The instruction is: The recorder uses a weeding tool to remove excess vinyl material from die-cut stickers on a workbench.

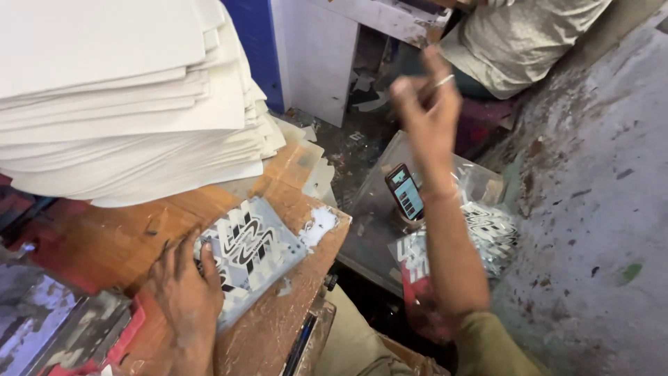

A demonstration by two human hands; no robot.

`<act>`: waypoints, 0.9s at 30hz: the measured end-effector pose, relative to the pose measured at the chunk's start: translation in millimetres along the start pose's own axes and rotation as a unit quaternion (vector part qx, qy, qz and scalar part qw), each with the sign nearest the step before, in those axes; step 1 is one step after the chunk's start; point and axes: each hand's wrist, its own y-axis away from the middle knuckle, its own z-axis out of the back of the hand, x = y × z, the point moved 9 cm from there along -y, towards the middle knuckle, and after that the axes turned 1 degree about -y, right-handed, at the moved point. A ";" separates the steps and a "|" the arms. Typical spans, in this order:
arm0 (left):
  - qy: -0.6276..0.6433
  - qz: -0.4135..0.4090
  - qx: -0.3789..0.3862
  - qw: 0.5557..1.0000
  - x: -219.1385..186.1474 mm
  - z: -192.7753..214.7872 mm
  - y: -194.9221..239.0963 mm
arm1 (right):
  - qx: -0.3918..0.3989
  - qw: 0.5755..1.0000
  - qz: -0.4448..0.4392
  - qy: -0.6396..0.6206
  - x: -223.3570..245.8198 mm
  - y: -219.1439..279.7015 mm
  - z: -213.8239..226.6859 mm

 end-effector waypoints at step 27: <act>0.015 0.011 -0.039 0.999 3.2 3.5 -0.5 | 0.430 0.879 -0.075 -0.190 74.9 280.9 -155.3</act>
